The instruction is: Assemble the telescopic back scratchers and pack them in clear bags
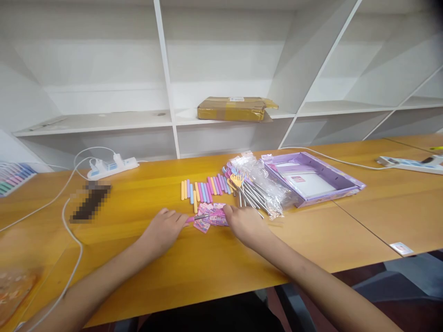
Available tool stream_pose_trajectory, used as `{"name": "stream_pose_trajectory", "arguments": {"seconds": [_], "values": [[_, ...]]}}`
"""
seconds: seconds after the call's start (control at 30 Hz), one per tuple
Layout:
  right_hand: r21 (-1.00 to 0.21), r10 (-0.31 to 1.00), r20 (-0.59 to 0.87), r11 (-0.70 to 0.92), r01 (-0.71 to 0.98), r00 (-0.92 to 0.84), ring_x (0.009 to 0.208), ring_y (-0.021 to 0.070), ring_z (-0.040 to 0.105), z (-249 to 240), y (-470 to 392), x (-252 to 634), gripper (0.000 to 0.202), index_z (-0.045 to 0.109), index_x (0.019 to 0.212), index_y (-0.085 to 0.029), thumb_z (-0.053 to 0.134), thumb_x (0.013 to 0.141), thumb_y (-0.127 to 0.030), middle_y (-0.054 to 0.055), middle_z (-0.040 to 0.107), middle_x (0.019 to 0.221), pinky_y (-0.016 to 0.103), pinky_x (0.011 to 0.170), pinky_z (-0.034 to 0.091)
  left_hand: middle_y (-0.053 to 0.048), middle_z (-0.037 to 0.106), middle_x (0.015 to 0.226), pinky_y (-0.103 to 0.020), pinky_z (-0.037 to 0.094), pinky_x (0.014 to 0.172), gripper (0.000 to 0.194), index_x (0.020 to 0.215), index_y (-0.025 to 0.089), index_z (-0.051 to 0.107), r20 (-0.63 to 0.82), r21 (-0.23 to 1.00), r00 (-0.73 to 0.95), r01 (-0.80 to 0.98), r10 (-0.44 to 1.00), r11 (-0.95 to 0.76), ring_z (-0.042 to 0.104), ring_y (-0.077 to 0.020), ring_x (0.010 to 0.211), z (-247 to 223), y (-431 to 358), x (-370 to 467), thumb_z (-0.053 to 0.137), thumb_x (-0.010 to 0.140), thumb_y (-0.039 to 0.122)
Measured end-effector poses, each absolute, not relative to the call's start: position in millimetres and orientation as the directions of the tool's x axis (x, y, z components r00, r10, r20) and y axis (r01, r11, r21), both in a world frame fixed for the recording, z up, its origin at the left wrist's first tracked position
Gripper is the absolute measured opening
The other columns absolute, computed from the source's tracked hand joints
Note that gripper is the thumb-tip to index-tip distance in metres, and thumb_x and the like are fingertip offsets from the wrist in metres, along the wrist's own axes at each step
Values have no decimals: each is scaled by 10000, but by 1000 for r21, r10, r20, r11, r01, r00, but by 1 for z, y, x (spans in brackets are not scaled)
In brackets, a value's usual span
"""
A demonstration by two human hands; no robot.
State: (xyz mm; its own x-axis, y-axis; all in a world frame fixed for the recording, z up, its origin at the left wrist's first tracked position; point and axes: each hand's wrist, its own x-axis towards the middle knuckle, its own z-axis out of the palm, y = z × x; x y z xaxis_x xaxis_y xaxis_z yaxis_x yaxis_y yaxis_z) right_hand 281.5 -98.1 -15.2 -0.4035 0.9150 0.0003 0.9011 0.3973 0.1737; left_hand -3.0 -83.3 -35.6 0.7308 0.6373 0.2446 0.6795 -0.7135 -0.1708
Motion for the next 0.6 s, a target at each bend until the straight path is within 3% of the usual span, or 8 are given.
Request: {"name": "stream_pose_trajectory", "arguments": {"seconds": [0.1,0.2,0.27,0.33,0.4,0.6], "values": [[158,941,18,331,930,-338,711,214,701,-17,-91,310,194,621,1081,-146,460,989,-88,114,739,849,270,613,309,-69,746,892,-365,399,746,319,1069,188,693,231,-182,706,707,669,-683,673,-233,790,-29,-76,-21,382,1135,220],[186,991,41,116,976,-125,683,221,668,-15,-84,389,309,630,1259,-153,470,995,-133,107,744,816,272,620,298,-73,761,931,-375,427,780,307,1138,221,718,255,-197,628,778,735,-597,694,-259,866,-17,-68,-72,412,1123,249],[192,993,121,-13,981,-11,757,262,675,-16,-83,457,373,612,1355,-150,445,1027,-205,151,762,903,299,623,288,-69,767,959,-381,456,826,313,1127,228,730,276,-170,598,801,753,-574,703,-262,898,-10,-66,-113,427,1119,308],[152,978,171,-147,977,120,794,289,675,-20,-85,517,416,629,1346,-147,341,1094,-311,196,771,980,326,628,290,-52,771,953,-367,476,823,322,1116,243,741,281,-117,582,810,763,-574,710,-250,876,-7,-70,-144,443,1111,364],[118,974,167,-176,977,156,845,311,682,-27,-91,553,467,612,1366,-138,276,1119,-348,221,772,1021,346,662,320,-50,783,974,-361,493,821,345,1143,254,746,265,-76,587,804,765,-590,721,-251,881,-9,-76,-157,434,1109,397],[37,954,72,-295,955,292,829,295,697,-33,-103,552,466,606,1265,-173,235,1129,-420,203,754,1028,330,644,341,-40,754,862,-336,494,750,360,952,228,690,291,-27,560,815,776,-578,695,-230,764,-18,-88,-139,442,1109,437]]}}
